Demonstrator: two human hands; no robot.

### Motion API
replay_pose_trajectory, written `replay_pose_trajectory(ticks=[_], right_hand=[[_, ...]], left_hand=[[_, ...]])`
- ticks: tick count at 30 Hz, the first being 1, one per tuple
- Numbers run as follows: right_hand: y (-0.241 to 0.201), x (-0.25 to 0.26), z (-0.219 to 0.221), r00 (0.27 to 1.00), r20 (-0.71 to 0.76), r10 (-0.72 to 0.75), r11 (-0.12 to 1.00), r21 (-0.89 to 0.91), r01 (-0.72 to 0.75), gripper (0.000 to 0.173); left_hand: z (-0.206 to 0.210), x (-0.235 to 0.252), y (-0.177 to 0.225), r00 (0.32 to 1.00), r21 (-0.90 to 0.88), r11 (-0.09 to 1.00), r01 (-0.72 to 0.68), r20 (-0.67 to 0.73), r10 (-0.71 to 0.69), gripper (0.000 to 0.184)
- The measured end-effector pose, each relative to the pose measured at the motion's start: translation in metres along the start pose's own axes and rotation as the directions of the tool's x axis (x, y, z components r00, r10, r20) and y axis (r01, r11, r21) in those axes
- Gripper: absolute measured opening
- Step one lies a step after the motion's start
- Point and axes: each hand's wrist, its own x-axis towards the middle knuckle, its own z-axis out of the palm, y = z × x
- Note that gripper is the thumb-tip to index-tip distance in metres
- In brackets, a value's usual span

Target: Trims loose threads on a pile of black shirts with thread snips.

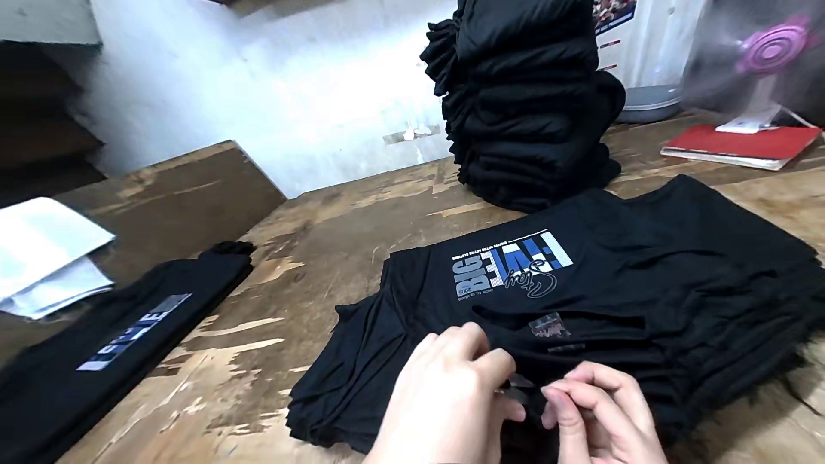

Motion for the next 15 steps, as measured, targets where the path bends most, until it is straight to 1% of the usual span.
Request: replay_pose_trajectory(ticks=[2, 4, 5, 6, 8, 9, 10, 11, 13, 14, 15], right_hand=[[0.001, 0.0, -0.001, 0.999, -0.008, -0.031, 0.999, -0.026, 0.031, 0.007], [0.001, -0.001, -0.007, 0.997, 0.003, -0.082, 0.994, -0.068, 0.082, 0.007], [0.0, -0.003, -0.013, 0.993, 0.017, -0.12, 0.988, -0.098, 0.121, 0.009], [0.0, -0.005, -0.019, 0.987, 0.051, -0.154, 0.976, -0.145, 0.16, 0.01], [0.001, -0.011, -0.028, 0.97, 0.157, -0.188, 0.944, -0.245, 0.222, 0.013], [0.001, -0.014, -0.027, 0.963, 0.204, -0.178, 0.931, -0.283, 0.232, 0.015], [0.002, -0.018, -0.025, 0.959, 0.237, -0.158, 0.929, -0.293, 0.225, 0.013], [0.003, -0.02, -0.025, 0.958, 0.245, -0.146, 0.946, -0.249, 0.208, 0.008], [0.004, -0.018, -0.032, 0.952, 0.268, -0.15, 0.98, -0.09, 0.18, 0.003], [0.003, -0.015, -0.038, 0.938, 0.311, -0.155, 0.985, -0.019, 0.169, 0.005], [0.002, -0.011, -0.044, 0.912, 0.379, -0.154, 0.987, 0.017, 0.16, 0.012]], left_hand=[[0.005, 0.005, 0.005, 0.999, 0.065, 0.997, -0.049, -0.006, 0.05, 0.015], [0.007, 0.007, 0.002, 0.997, 0.054, 0.996, -0.078, -0.017, 0.079, 0.012], [0.006, 0.006, -0.002, 0.997, 0.007, 0.997, -0.074, -0.001, 0.074, 0.013], [0.005, 0.005, -0.007, 0.998, -0.052, 0.997, -0.059, 0.034, 0.061, 0.019], [0.007, 0.003, -0.019, 0.992, -0.16, 0.987, -0.007, 0.125, 0.028, 0.039], [0.01, 0.003, -0.025, 0.988, -0.212, 0.977, 0.025, 0.152, 0.008, 0.041], [0.015, 0.002, -0.032, 0.985, -0.285, 0.956, 0.065, 0.175, -0.015, 0.037], [0.018, 0.002, -0.037, 0.978, -0.377, 0.919, 0.114, 0.205, -0.037, 0.034], [0.025, 0.003, -0.048, 0.959, -0.516, 0.824, 0.234, 0.261, -0.109, 0.033], [0.027, 0.003, -0.052, 0.945, -0.558, 0.776, 0.295, 0.289, -0.151, 0.032], [0.03, 0.002, -0.056, 0.928, -0.594, 0.725, 0.35, 0.322, -0.185, 0.03]])
